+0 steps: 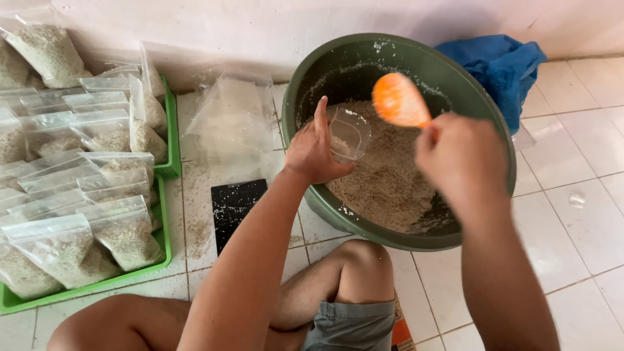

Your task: Scooping grain from a large tub into small plastic bags, weighing them on a scale, and organizing them in a tray.

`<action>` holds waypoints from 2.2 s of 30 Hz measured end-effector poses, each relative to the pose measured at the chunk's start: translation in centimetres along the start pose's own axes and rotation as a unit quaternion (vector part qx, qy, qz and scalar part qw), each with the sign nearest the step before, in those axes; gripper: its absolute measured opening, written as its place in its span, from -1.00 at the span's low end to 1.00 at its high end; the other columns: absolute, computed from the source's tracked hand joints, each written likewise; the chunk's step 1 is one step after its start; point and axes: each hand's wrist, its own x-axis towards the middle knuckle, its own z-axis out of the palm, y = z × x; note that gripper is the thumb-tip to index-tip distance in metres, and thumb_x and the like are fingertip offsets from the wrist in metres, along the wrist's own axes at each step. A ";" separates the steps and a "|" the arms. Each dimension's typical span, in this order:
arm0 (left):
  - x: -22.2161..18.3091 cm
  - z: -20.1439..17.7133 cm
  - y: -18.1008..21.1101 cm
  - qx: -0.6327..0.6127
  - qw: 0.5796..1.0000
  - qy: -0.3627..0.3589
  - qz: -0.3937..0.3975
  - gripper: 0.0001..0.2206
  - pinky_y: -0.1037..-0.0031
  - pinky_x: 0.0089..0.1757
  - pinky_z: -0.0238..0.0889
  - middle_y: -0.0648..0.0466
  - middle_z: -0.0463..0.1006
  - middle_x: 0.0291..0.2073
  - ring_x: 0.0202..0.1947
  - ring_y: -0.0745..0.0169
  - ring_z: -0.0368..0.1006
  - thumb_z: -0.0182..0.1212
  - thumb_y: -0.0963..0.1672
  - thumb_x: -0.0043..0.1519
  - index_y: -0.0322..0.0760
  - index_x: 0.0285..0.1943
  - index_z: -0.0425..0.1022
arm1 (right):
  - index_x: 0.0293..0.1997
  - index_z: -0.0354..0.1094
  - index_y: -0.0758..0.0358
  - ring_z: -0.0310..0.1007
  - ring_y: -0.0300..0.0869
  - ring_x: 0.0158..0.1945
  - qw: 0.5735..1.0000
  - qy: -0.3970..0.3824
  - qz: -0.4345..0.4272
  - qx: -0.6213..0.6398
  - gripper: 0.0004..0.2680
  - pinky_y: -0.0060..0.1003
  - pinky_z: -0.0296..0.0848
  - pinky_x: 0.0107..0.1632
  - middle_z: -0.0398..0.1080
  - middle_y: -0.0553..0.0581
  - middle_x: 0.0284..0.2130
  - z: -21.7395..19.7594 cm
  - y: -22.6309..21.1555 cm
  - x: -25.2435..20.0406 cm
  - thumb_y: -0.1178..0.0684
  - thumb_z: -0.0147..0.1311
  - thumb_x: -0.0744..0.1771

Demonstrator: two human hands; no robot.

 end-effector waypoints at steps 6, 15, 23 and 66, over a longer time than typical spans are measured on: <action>0.0 -0.7 0.7 0.011 1.000 -0.021 -0.018 0.25 0.25 0.23 0.16 -0.11 0.42 0.19 0.24 -0.07 0.31 0.38 0.17 -0.13 -0.36 0.50 -0.56 | -0.20 0.49 0.59 0.52 0.32 -0.10 0.959 -0.269 0.086 0.024 -0.56 0.12 0.46 -0.02 0.50 0.58 -0.31 6.4 -0.4 3.6 -0.12 -0.24 0.42; 0.0 -0.5 0.4 0.010 1.000 -0.013 -0.013 0.25 0.24 0.20 0.19 -0.08 0.40 0.20 0.22 -0.08 0.31 0.40 0.16 -0.16 -0.32 0.51 -0.55 | -0.52 0.42 0.42 0.42 0.06 -0.49 0.928 -0.371 -0.013 0.028 -0.75 -0.05 0.48 -0.32 0.34 0.25 -0.64 26.6 9.0 5.0 0.01 0.00 0.30; 0.0 -0.3 0.2 0.005 1.000 -0.003 -0.008 0.24 0.26 0.21 0.18 -0.07 0.39 0.20 0.23 -0.05 0.31 0.40 0.14 -0.16 -0.32 0.51 -0.55 | -0.51 0.44 0.46 0.38 0.02 -0.48 0.913 -0.384 0.016 0.141 -0.71 -0.08 0.38 -0.33 0.38 0.28 -0.63 21.2 9.2 4.5 -0.03 0.02 0.30; 0.0 0.1 -0.1 0.001 1.000 0.009 0.007 0.26 0.19 0.18 0.21 -0.12 0.41 0.18 0.21 -0.12 0.32 0.43 0.15 -0.13 -0.34 0.51 -0.55 | -0.60 0.38 0.40 0.41 0.05 -0.53 0.976 -0.208 0.015 0.058 -0.78 -0.08 0.44 -0.43 0.32 0.30 -0.73 18.6 5.9 4.4 0.08 -0.02 0.27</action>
